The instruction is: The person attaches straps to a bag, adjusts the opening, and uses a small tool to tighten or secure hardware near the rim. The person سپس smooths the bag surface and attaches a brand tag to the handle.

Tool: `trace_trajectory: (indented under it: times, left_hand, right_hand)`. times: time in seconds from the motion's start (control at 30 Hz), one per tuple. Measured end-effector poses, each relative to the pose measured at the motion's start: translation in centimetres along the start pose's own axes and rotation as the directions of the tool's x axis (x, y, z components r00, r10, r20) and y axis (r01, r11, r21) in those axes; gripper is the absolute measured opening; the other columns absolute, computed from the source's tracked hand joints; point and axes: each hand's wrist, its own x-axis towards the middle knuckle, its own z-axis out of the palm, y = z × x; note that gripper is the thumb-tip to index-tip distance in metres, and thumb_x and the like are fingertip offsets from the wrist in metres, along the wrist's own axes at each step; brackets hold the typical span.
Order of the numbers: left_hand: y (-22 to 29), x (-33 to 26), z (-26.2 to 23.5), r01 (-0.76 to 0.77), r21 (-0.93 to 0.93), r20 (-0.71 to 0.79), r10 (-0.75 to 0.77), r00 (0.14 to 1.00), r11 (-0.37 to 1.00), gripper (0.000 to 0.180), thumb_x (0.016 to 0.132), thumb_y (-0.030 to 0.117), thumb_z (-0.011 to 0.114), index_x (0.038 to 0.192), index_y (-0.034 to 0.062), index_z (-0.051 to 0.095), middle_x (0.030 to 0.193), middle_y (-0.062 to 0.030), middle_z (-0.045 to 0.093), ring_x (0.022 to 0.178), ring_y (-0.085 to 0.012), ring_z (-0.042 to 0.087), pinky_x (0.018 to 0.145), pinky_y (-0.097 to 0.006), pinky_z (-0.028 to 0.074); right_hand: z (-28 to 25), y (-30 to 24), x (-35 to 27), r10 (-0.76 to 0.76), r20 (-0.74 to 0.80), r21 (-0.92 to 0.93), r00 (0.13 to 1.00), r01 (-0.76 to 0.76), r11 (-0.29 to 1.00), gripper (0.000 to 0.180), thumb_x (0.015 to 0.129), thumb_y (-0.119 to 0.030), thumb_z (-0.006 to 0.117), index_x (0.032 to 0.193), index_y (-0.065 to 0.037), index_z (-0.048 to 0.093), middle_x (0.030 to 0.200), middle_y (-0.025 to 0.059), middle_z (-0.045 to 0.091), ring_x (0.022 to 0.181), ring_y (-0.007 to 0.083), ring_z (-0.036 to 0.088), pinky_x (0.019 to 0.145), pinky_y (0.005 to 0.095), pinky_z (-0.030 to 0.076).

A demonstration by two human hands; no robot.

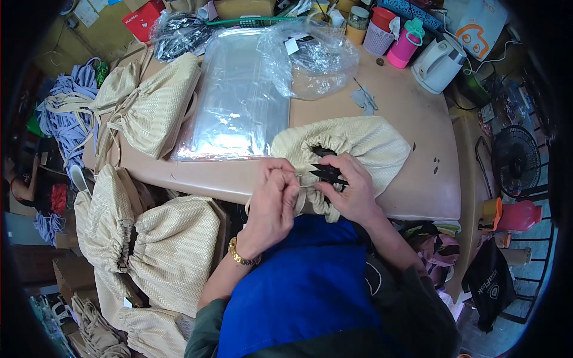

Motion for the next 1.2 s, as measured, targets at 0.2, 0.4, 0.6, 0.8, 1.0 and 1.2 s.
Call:
trace_trajectory:
  times: [0.2, 0.4, 0.6, 0.8, 1.0, 1.2]
  left_hand:
    - [0.1, -2.0, 0.9, 0.340, -0.449, 0.090, -0.336, 0.937, 0.827, 0.008, 0.101, 0.001, 0.040, 0.098, -0.0039, 0.045, 0.110, -0.0127, 0.041, 0.089, -0.0174, 0.064, 0.074, -0.026, 0.060]
    - [-0.1, -2.5, 0.9, 0.404, -0.570, 0.107, -0.423, 0.900, 0.715, 0.011, 0.103, 0.005, 0.040, 0.100, -0.0037, 0.045, 0.112, -0.0116, 0.039, 0.092, -0.0168, 0.065, 0.077, -0.026, 0.062]
    - [-0.7, -2.7, 0.6, 0.249, -0.177, 0.010, -0.251, 0.968, 0.952, 0.004, 0.098, 0.002, 0.050, 0.096, -0.0006, 0.050, 0.105, -0.0136, 0.046, 0.079, -0.0191, 0.058, 0.060, -0.028, 0.052]
    - [0.6, -2.2, 0.3, 0.069, -0.004, -0.051, -0.069, 0.996, 0.998, 0.006, 0.091, -0.001, 0.058, 0.094, 0.0001, 0.054, 0.102, -0.0164, 0.053, 0.084, -0.0264, 0.057, 0.066, -0.032, 0.050]
    - [1.0, -2.6, 0.6, -0.094, -0.006, 0.100, 0.094, 0.991, 0.996, 0.016, 0.084, -0.004, 0.066, 0.094, -0.0005, 0.055, 0.100, -0.0153, 0.056, 0.084, -0.0289, 0.060, 0.068, -0.034, 0.052]
    - [0.8, -2.8, 0.8, -0.093, 0.052, 0.056, 0.090, 0.994, 0.994, 0.016, 0.084, -0.004, 0.065, 0.095, -0.0007, 0.054, 0.099, -0.0159, 0.056, 0.083, -0.0300, 0.060, 0.067, -0.035, 0.052]
  right_hand:
    - [0.8, 0.4, 0.4, 0.016, -0.024, 0.022, 1.000, -0.015, 1.000, 0.038, 0.071, -0.010, 0.080, 0.106, -0.008, 0.065, 0.094, 0.0097, 0.063, 0.085, 0.0297, 0.062, 0.072, 0.0379, 0.049]
    - [-1.3, -1.0, -0.4, -0.218, 0.024, -0.192, 0.976, 0.219, 0.957, 0.033, 0.066, -0.011, 0.081, 0.097, -0.011, 0.070, 0.088, 0.0047, 0.057, 0.079, 0.0236, 0.060, 0.068, 0.0356, 0.048]
    - [-0.9, -0.5, -0.4, -0.256, 0.063, -0.201, 0.965, 0.263, 0.944, 0.035, 0.064, -0.010, 0.080, 0.098, -0.012, 0.071, 0.089, 0.0026, 0.058, 0.079, 0.0221, 0.059, 0.067, 0.0352, 0.048]
    - [-0.6, 0.4, -0.5, -0.329, 0.049, -0.182, 0.943, 0.332, 0.926, 0.036, 0.063, -0.011, 0.080, 0.098, -0.012, 0.071, 0.086, 0.0037, 0.058, 0.076, 0.0227, 0.059, 0.066, 0.0347, 0.048]
    - [-0.1, 1.3, -0.5, -0.255, -0.009, 0.061, 0.967, 0.256, 0.965, 0.031, 0.065, -0.012, 0.080, 0.094, -0.007, 0.069, 0.087, 0.0053, 0.059, 0.075, 0.0240, 0.060, 0.065, 0.0355, 0.048]
    - [0.3, 1.7, -0.6, -0.403, -0.069, -0.145, 0.913, 0.390, 0.909, 0.029, 0.066, -0.012, 0.080, 0.092, -0.007, 0.068, 0.086, 0.0056, 0.060, 0.074, 0.0231, 0.060, 0.064, 0.0352, 0.046]
